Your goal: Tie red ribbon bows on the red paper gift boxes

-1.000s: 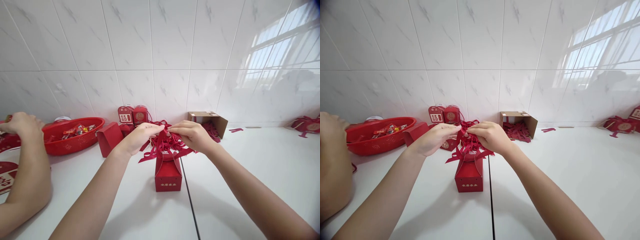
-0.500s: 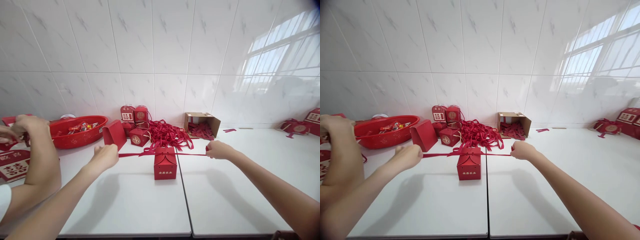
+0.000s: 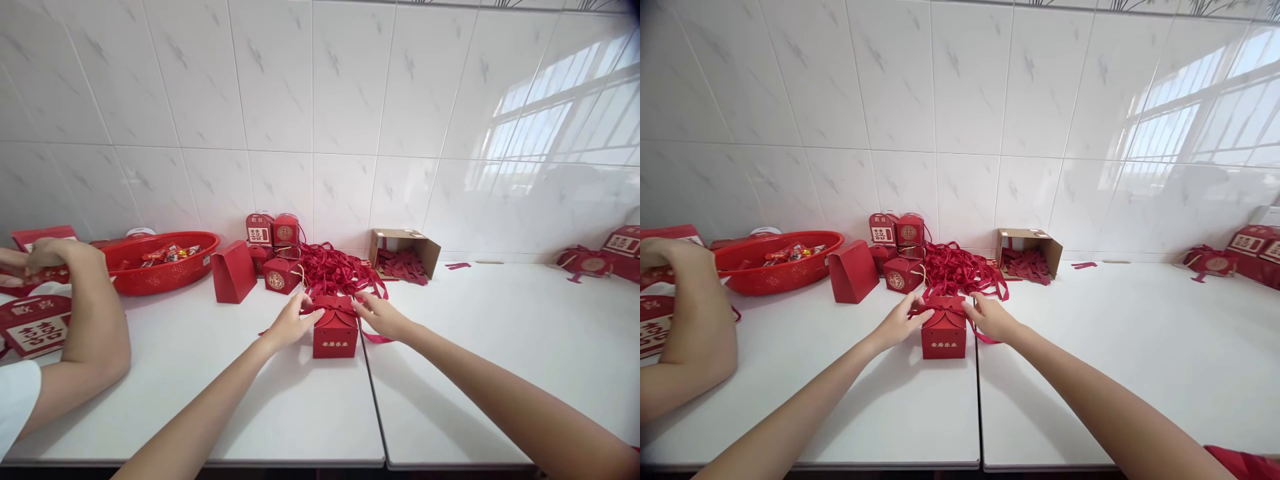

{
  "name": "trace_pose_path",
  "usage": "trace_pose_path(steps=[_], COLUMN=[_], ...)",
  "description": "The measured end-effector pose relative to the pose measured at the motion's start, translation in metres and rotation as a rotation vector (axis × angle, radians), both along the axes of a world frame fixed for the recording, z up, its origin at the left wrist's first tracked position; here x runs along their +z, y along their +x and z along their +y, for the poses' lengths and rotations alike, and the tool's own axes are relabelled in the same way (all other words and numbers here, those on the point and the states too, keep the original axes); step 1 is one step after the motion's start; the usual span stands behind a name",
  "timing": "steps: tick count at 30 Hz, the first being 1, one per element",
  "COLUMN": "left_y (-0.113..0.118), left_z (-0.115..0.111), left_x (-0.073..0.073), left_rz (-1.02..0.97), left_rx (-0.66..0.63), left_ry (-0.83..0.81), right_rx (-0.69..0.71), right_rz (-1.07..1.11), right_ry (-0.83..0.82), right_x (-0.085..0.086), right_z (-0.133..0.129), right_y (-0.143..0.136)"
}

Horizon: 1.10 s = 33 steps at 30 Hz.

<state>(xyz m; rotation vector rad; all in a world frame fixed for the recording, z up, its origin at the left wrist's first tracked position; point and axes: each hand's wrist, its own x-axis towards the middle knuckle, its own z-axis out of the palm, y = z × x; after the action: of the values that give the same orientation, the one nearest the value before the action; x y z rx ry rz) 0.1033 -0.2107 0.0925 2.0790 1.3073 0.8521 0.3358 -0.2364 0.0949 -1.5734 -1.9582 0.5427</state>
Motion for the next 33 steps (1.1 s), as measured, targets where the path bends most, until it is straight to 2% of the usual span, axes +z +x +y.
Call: trace_pose_path(steps=[3, 5, 8, 11, 15, 18, 21, 24, 29, 33], left_y=[0.009, 0.006, -0.007, -0.022, -0.032, -0.024, -0.008, 0.008, 0.025, 0.030], left_z=[0.000, 0.001, 0.008, 0.018, 0.023, 0.015, 0.002, -0.010, -0.025, -0.032], left_x=[-0.011, -0.011, -0.004, 0.009, 0.027, 0.039, 0.043, 0.037, 0.019, 0.009], left_rz=[-0.045, -0.053, -0.052, -0.003, 0.125, 0.116, 0.029, -0.049, -0.079, -0.020], left_rx=[-0.022, -0.028, 0.015, 0.039, -0.132, -0.296, -0.346, -0.284, -0.126, -0.047], left_ry=[-0.066, -0.095, -0.128, -0.239, -0.489, -0.568, -0.496, -0.325, -0.003, 0.137], right_rx=[0.006, -0.018, -0.013, 0.064, 0.116, 0.022, -0.076, -0.086, 0.020, 0.050], right_rz=[0.099, 0.162, 0.211, 0.186, 0.104, 0.102, 0.171, 0.270, 0.377, 0.434], right_ry=[0.006, 0.015, 0.045, 0.085, 0.170, 0.252, 0.320, 0.309, 0.142, -0.002], right_x=[-0.011, -0.014, -0.008, 0.004, 0.018, 0.020, 0.017, 0.013, 0.013, 0.015], right_z=[0.001, 0.001, 0.001, -0.004, -0.010, -0.009, -0.004, -0.001, -0.006, -0.011], right_y=[-0.013, -0.014, -0.006, 0.006, 0.014, 0.011, 0.001, -0.014, -0.033, -0.038])
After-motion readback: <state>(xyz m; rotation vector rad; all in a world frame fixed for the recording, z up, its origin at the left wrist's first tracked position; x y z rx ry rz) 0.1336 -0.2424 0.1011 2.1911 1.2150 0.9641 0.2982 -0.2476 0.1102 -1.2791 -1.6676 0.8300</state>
